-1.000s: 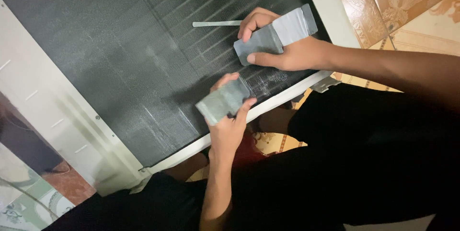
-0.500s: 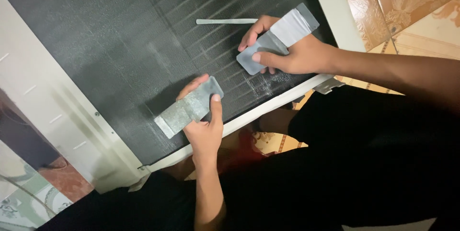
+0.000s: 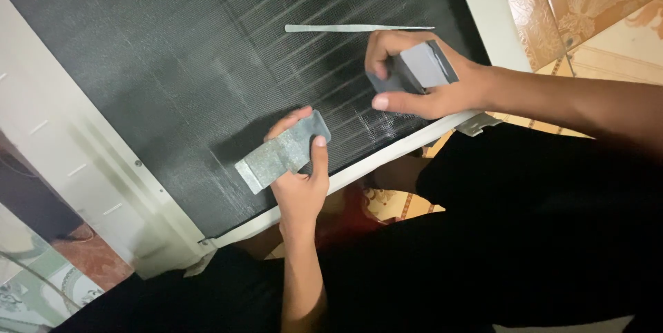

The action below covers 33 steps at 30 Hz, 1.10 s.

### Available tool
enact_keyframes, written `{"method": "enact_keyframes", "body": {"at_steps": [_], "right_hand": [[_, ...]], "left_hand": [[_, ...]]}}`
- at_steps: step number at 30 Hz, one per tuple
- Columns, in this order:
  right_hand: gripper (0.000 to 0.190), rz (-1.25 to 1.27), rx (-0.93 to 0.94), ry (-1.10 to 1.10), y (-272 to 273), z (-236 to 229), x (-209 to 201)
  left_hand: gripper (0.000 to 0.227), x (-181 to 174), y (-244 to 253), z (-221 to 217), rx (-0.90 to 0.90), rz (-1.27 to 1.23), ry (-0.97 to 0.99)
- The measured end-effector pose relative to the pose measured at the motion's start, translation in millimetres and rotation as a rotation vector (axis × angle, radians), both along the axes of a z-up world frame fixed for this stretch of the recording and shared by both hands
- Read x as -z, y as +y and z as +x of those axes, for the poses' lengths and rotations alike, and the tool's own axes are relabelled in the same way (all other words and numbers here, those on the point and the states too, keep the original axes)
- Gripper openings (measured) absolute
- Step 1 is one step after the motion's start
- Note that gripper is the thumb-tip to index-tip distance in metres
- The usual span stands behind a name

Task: The person sits on the floor with an air conditioner coil panel across their lap and rubs two rectangular whetstone blocks against each other, repeatedly stroking one stone over the face of the other and repositioning the blocks between strokes. A thin metal blade lies on the coil panel nearby and is not touched.

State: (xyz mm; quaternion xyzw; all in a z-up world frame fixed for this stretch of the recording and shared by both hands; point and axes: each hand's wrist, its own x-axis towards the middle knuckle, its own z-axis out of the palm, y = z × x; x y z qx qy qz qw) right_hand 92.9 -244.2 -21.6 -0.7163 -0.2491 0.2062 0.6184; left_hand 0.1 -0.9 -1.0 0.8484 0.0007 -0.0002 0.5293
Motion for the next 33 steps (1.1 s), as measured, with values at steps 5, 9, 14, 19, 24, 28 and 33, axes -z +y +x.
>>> {"method": "enact_keyframes", "body": {"at_steps": [5,9,14,19,24,28,33], "right_hand": [[0.022,0.021,-0.042,-0.077,-20,10,12],[0.025,-0.031,-0.042,0.173,-48,15,-5],[0.032,-0.123,0.005,0.308,-77,1,-16],[0.029,-0.416,0.059,0.275,-94,-14,-10],[0.046,-0.469,0.159,0.271,-104,-25,0],[0.038,-0.335,0.165,0.304,-107,-29,1],[0.029,-0.423,0.211,0.336,-108,-36,-1]], "left_hand": [[0.042,-1,1,-2,0.032,0.027,0.004],[0.052,4,-7,-9,0.096,-0.157,0.030],[0.053,-1,-35,-9,0.251,-0.284,0.107],[0.060,7,-40,-6,0.291,-0.371,0.219],[0.068,13,-44,-6,0.287,-0.215,0.232],[0.066,11,-47,-7,0.261,-0.218,0.269],[0.069,16,-50,-9,0.299,-0.178,0.259]]}}
